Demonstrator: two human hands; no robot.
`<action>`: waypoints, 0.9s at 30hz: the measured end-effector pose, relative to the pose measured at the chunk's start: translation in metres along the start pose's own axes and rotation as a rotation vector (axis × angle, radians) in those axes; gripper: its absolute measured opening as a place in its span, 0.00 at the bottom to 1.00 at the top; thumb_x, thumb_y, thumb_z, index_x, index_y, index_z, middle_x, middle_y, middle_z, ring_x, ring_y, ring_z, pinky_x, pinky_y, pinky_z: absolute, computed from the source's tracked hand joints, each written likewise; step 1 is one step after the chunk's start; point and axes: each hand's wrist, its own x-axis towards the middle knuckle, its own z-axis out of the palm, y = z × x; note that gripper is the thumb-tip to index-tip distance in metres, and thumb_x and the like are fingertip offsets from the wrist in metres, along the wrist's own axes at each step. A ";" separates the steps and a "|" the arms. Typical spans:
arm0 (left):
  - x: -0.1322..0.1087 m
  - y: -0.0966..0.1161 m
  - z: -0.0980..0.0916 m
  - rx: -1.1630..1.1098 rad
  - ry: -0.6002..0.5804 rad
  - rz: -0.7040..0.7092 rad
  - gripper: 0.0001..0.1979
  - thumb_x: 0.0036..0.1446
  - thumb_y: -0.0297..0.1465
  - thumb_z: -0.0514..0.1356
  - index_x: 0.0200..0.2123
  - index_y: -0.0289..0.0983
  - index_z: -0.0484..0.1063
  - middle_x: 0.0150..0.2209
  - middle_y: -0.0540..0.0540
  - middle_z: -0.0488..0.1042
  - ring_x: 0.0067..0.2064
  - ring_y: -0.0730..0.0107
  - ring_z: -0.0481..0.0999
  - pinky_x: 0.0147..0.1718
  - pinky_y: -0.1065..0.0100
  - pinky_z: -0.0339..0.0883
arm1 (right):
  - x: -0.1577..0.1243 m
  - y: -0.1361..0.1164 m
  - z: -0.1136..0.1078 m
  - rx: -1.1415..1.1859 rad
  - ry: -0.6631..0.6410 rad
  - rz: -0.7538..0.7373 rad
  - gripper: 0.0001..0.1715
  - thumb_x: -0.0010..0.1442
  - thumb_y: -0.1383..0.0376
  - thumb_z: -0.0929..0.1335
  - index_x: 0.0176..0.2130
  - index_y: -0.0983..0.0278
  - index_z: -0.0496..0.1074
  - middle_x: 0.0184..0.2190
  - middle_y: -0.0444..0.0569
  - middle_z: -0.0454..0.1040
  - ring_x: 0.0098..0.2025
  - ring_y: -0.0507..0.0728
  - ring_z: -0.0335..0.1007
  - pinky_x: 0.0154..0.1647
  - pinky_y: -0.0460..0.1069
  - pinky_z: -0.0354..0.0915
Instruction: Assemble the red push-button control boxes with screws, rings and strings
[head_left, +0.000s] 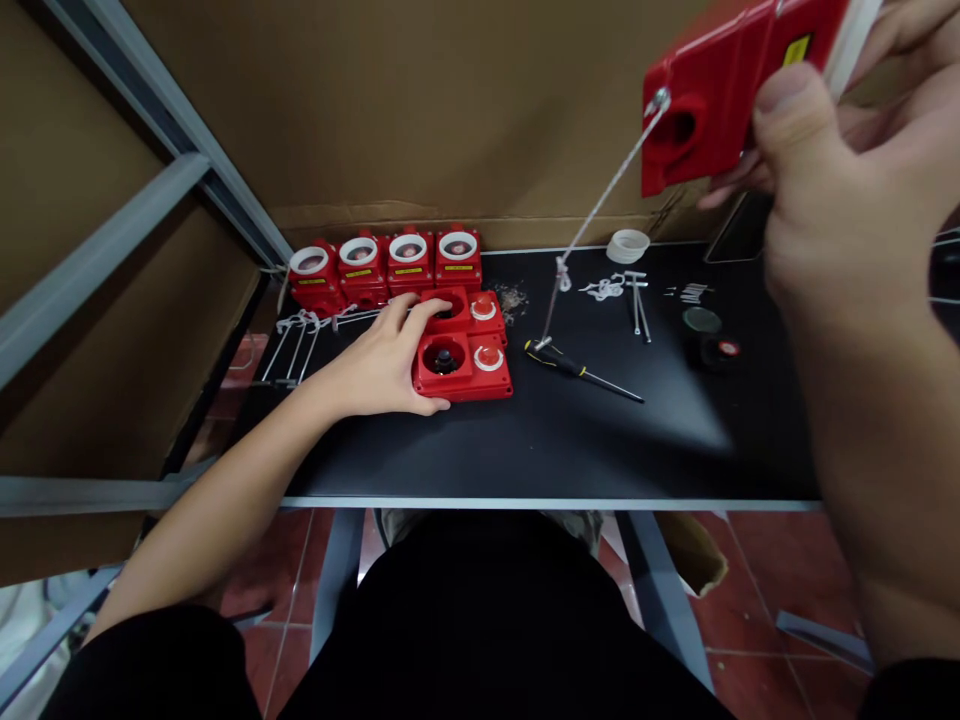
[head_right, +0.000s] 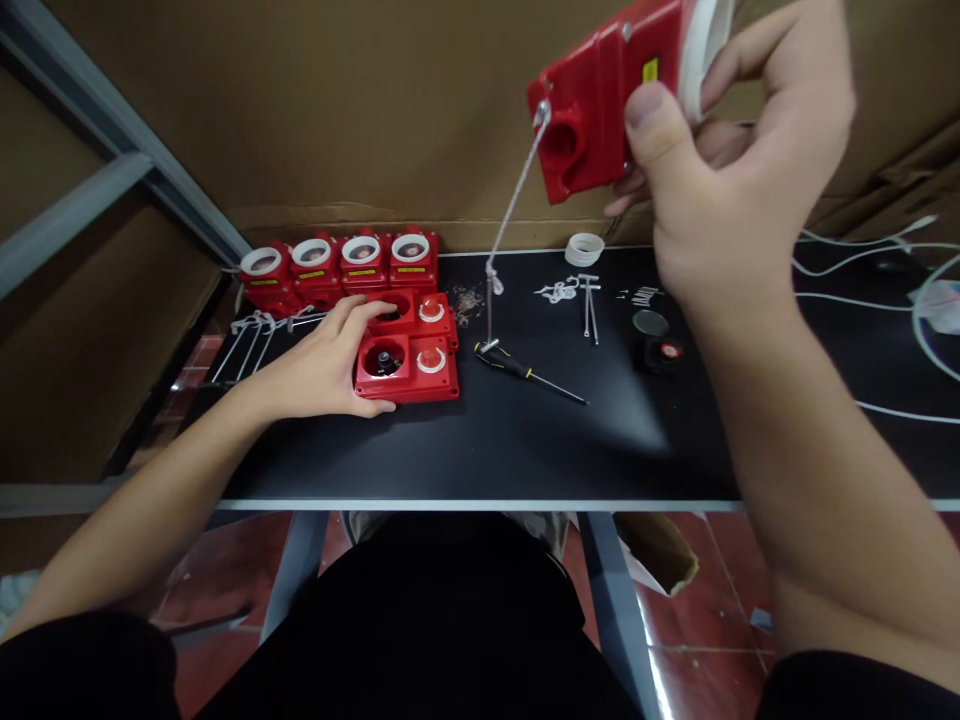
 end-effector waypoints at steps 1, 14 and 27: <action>0.000 -0.001 0.000 0.010 0.000 0.001 0.71 0.48 0.57 0.85 0.86 0.44 0.55 0.84 0.23 0.57 0.86 0.08 0.58 0.85 0.14 0.56 | -0.002 0.003 -0.002 -0.004 0.023 -0.074 0.58 0.47 0.15 0.83 0.39 0.55 0.60 0.44 0.47 0.73 0.29 0.56 0.83 0.19 0.53 0.68; 0.016 -0.016 0.012 -0.131 -0.017 0.023 0.69 0.42 0.56 0.87 0.80 0.46 0.59 0.84 0.26 0.52 0.92 0.10 0.44 0.88 0.16 0.51 | -0.008 0.065 -0.024 0.007 0.040 -0.049 0.59 0.42 0.13 0.82 0.38 0.55 0.64 0.32 0.44 0.72 0.27 0.66 0.84 0.23 0.60 0.71; 0.029 -0.012 0.028 -0.091 0.111 0.160 0.69 0.40 0.60 0.86 0.78 0.45 0.61 0.84 0.24 0.55 0.91 0.13 0.49 0.88 0.19 0.53 | 0.001 0.050 -0.049 -0.019 -0.159 0.005 0.61 0.36 0.15 0.85 0.36 0.57 0.64 0.37 0.47 0.79 0.31 0.66 0.86 0.28 0.64 0.75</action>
